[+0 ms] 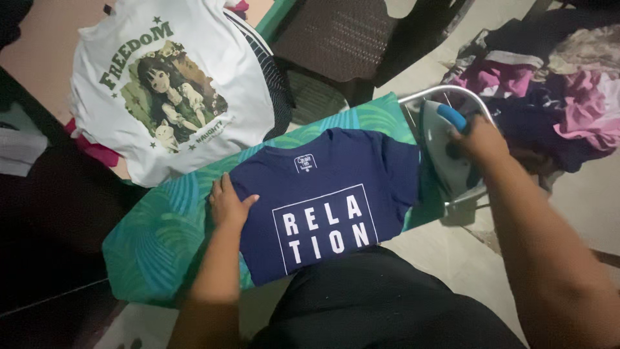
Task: The person irons a white t-shirt on an ironing board, then selects a navy blue t-shirt from a pile and irons it on both sides. The person uses a blue and white iron and adjusts the shirts during the process.
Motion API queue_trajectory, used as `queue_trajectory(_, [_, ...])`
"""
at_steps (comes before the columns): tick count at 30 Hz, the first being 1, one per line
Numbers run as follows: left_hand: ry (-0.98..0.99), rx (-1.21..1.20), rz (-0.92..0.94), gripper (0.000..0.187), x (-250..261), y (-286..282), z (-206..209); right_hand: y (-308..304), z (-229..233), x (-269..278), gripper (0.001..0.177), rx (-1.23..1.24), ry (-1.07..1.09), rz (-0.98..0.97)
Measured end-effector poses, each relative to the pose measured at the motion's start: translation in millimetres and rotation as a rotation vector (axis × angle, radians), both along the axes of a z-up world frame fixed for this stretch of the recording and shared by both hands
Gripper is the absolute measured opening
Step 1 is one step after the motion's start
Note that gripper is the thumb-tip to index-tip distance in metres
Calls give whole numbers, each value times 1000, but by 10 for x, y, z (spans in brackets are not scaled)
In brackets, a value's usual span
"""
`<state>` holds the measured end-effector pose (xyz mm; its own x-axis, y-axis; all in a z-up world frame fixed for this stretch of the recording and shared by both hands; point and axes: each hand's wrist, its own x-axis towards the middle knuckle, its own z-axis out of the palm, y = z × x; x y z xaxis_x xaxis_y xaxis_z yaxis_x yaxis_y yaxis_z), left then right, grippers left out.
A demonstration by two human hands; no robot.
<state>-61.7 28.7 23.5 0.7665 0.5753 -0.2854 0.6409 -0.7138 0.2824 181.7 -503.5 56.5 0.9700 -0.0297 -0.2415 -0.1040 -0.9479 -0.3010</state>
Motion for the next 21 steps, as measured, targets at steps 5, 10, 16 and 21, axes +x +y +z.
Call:
queue_trajectory(5, [97, 45, -12, 110, 64, 164, -116, 543, 125, -271, 56, -234, -386, 332])
queue_trajectory(10, [-32, -69, 17, 64, 38, 346, -440, 1125, -255, -633, 60, 376, 86, 189])
queue_trajectory(16, [-255, 27, 12, 40, 246, 642, -482, 1132, -50, -417, 32, 341, 223, 94])
queue_trajectory(21, [-527, 77, -41, 33, 969, 901, -14, 1421, 509, 317, 26, 448, -55, 107])
